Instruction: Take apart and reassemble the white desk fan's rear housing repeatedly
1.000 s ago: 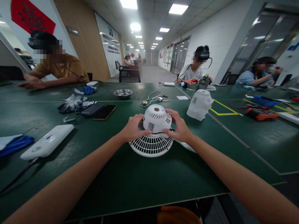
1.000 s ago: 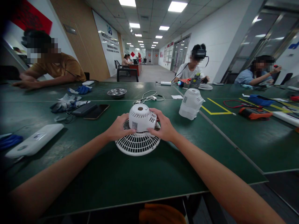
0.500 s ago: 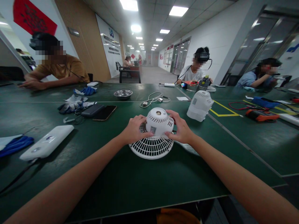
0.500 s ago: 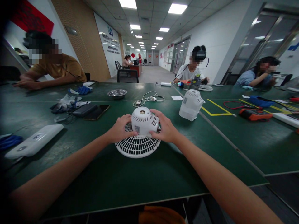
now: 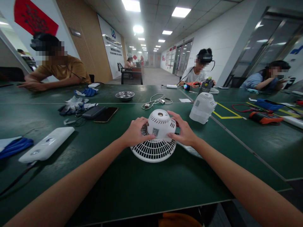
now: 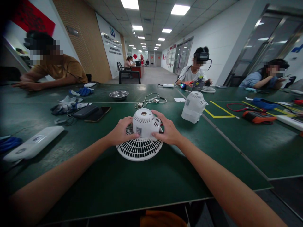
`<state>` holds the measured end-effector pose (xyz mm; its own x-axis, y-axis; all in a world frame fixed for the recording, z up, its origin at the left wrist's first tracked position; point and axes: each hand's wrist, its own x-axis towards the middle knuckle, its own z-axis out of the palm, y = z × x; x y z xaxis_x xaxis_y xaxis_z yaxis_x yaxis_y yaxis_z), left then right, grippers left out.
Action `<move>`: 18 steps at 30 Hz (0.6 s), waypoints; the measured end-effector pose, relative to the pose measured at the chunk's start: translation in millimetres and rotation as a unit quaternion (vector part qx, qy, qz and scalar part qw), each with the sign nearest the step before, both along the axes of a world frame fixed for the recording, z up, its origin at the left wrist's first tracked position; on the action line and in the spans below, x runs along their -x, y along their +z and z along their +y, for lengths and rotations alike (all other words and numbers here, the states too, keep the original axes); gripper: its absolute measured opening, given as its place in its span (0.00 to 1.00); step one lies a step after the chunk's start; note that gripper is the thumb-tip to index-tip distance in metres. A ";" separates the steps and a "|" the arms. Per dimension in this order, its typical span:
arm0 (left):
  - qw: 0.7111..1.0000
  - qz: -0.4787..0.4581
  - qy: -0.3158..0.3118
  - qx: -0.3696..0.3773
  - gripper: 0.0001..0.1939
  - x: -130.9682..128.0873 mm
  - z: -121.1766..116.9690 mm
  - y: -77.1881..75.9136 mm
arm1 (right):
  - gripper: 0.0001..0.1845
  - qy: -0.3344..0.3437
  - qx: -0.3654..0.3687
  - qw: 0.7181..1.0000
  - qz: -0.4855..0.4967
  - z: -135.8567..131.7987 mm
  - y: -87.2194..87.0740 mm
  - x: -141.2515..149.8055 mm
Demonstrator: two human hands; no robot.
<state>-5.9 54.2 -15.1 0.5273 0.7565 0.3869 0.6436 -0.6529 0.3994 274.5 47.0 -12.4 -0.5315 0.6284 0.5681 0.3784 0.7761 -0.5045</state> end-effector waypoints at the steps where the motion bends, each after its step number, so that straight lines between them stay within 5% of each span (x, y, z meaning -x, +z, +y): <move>1: 1.000 0.000 -0.001 0.002 0.34 0.0 -0.3 0.9 | 0.48 0.001 0.004 1.000 0.001 0.2 0.1 0.1; 10: 1.000 0.019 -0.001 0.015 0.33 -0.9 -0.9 6.1 | 0.49 -0.021 -0.059 0.997 -0.049 3.8 2.0 1.6; 18: 0.999 0.017 -0.007 0.031 0.32 1.4 1.2 6.2 | 0.50 -0.018 -0.013 0.997 -0.074 4.3 1.7 -0.3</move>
<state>-7.4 55.4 -8.9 0.5500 0.7707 0.3217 0.6484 -0.6368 0.4172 274.8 51.3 -10.7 -0.5888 0.6343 0.5009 0.4750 0.7730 -0.4205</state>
